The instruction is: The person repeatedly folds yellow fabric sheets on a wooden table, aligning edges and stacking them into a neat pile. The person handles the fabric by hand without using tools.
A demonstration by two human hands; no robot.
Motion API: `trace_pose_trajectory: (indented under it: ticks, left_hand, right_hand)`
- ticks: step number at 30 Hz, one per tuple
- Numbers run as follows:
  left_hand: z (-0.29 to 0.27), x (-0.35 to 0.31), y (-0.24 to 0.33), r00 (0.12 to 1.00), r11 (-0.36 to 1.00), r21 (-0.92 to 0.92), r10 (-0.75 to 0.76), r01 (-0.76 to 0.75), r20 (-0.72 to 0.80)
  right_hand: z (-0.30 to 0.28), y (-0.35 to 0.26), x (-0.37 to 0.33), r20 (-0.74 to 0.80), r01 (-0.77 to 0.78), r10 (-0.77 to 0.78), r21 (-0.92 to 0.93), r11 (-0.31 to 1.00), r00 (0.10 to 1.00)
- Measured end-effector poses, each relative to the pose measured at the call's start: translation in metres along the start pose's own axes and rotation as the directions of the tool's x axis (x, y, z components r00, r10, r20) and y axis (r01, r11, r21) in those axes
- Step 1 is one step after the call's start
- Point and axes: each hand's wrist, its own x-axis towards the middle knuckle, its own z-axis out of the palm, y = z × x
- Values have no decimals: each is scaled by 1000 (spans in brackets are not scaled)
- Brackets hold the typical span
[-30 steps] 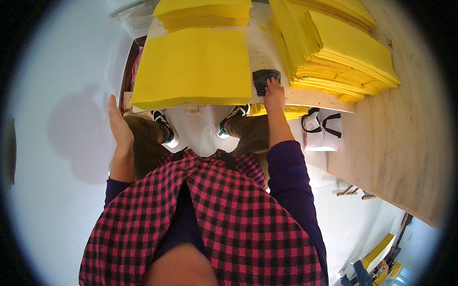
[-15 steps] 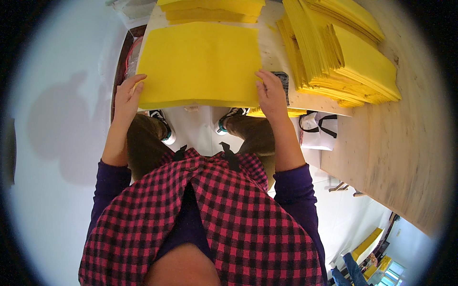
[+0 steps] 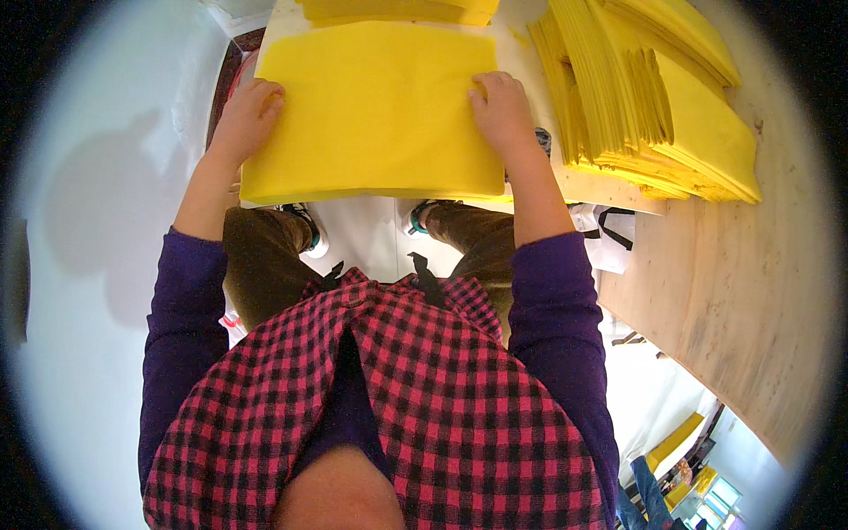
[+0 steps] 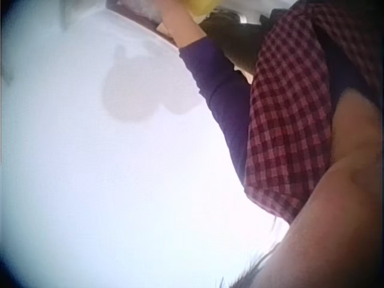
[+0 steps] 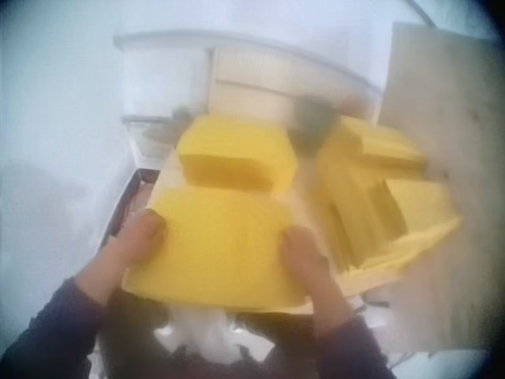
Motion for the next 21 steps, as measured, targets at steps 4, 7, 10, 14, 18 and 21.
trace_pose_trajectory:
  ticks: [4, 7, 10, 14, 18, 21]
  left_hand:
    - [-5, -18, 6, 999, 999, -14, 34, -34, -11]
    - [-1, -18, 5, 999, 998, -30, 49, -50, -17]
    - [5, 5, -6, 999, 999, -22, 40, -39, 2]
    - [13, 40, -22, 997, 996, 88, 0, -6, 72]
    - [22, 63, -37, 997, 972, 237, -28, 10, 75]
    - [21, 69, -42, 994, 975, 223, -41, 18, 101]
  right_hand:
    - [-10, -2, -19, 68, -4, 3, 15, 1000, 998]
    - [-8, -7, -22, 153, 18, -33, 97, 995, 988]
    - [3, -3, 0, 83, 4, -7, 31, 1000, 997]
    - [17, 16, 37, 145, -90, 95, -37, 995, 985]
    - [31, 35, 61, 164, -133, 145, -85, 987, 976]
    - [35, 37, 64, 107, -122, 131, -85, 989, 986]
